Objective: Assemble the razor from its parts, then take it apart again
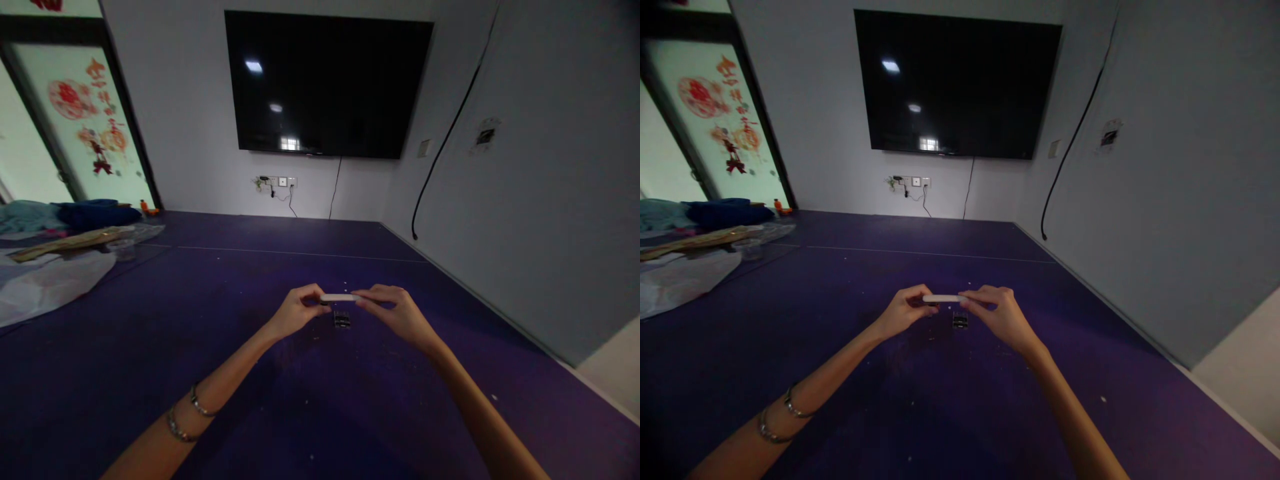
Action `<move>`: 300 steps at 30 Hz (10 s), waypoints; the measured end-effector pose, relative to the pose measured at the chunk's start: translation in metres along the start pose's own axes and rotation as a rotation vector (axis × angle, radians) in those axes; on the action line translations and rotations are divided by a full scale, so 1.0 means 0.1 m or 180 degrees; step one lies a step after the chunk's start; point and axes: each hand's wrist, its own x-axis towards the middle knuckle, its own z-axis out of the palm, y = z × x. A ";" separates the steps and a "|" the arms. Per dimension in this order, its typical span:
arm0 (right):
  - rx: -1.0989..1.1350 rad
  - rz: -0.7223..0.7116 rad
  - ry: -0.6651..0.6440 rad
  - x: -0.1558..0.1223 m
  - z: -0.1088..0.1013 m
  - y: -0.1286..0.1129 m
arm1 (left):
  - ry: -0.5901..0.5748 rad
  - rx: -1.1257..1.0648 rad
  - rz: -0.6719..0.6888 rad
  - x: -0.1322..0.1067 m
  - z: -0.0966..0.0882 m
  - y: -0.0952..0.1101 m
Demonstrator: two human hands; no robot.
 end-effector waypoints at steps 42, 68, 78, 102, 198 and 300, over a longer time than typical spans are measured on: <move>0.0163 0.0005 0.0079 -0.02 -0.05 0.04 | -0.0073 -0.0181 0.0023 -0.03 0.02 0.00; 0.0424 0.0059 -0.0170 -0.03 -0.10 0.00 | -0.0062 -0.0239 -0.0008 -0.03 0.00 0.04; 0.0505 0.0056 -0.0208 -0.03 -0.12 0.06 | -0.0009 -0.0153 -0.0020 -0.04 -0.01 0.07; 0.0665 -0.0050 -0.0279 -0.02 -0.10 0.14 | -0.0033 -0.0211 -0.0080 -0.05 0.03 0.07; 0.4411 0.2411 0.0478 -0.36 0.70 -0.67 | 0.1246 -0.0860 -0.0345 -0.12 0.30 -0.09; 0.4287 0.1911 0.1360 -0.04 0.60 -0.34 | 0.0634 -0.0685 -0.0718 -0.08 0.32 -0.31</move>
